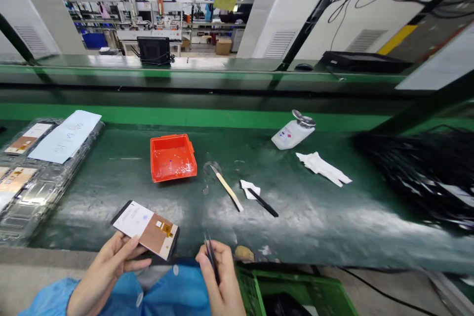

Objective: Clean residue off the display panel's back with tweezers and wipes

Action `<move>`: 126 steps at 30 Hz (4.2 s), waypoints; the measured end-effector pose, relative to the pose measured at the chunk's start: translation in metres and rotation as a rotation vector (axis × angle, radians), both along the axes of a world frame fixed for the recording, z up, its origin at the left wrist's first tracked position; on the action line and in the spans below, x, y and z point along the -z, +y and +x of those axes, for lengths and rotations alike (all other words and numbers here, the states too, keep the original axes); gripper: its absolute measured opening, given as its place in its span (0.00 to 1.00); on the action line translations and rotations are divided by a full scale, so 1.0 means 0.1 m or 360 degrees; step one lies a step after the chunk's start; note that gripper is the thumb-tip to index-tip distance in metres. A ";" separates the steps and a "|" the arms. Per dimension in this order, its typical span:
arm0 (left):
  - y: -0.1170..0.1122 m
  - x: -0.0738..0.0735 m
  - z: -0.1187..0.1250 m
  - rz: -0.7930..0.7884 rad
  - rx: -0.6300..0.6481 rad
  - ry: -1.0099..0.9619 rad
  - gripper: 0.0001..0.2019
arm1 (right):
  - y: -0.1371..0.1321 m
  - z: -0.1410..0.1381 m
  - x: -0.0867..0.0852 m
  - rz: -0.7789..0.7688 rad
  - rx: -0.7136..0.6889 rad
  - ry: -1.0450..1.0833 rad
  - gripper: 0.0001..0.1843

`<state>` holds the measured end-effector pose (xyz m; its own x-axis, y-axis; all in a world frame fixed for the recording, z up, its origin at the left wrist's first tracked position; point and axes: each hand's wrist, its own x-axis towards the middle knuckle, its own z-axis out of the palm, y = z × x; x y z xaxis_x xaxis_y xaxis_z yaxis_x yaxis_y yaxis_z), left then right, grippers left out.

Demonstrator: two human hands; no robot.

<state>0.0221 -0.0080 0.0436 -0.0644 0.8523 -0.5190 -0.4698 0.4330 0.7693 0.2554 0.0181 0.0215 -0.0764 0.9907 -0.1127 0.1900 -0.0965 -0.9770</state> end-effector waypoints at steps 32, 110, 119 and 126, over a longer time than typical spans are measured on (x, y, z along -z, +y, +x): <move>0.41 0.09 0.00 0.1701 0.1141 0.2402 0.16 | -0.56 -0.29 0.09 0.0495 0.0008 -0.0916 0.09; 0.57 -0.02 -0.14 0.1745 0.1486 0.1911 0.29 | -0.14 -0.03 0.00 -0.0468 -0.0501 -0.0100 0.19; 0.58 -0.01 -0.17 0.1706 0.1499 0.1820 0.30 | -0.16 -0.04 0.03 -0.0621 -0.0530 0.0025 0.23; 0.59 0.00 -0.18 0.1691 0.1517 0.1772 0.31 | -0.11 -0.01 -0.06 -0.0612 -0.0606 0.0004 0.18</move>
<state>0.0041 0.0514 0.0435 0.6927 0.7048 0.1529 0.4916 -0.6166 0.6150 0.2548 0.0073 0.0270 -0.4227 0.7803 -0.4609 0.2790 -0.3719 -0.8854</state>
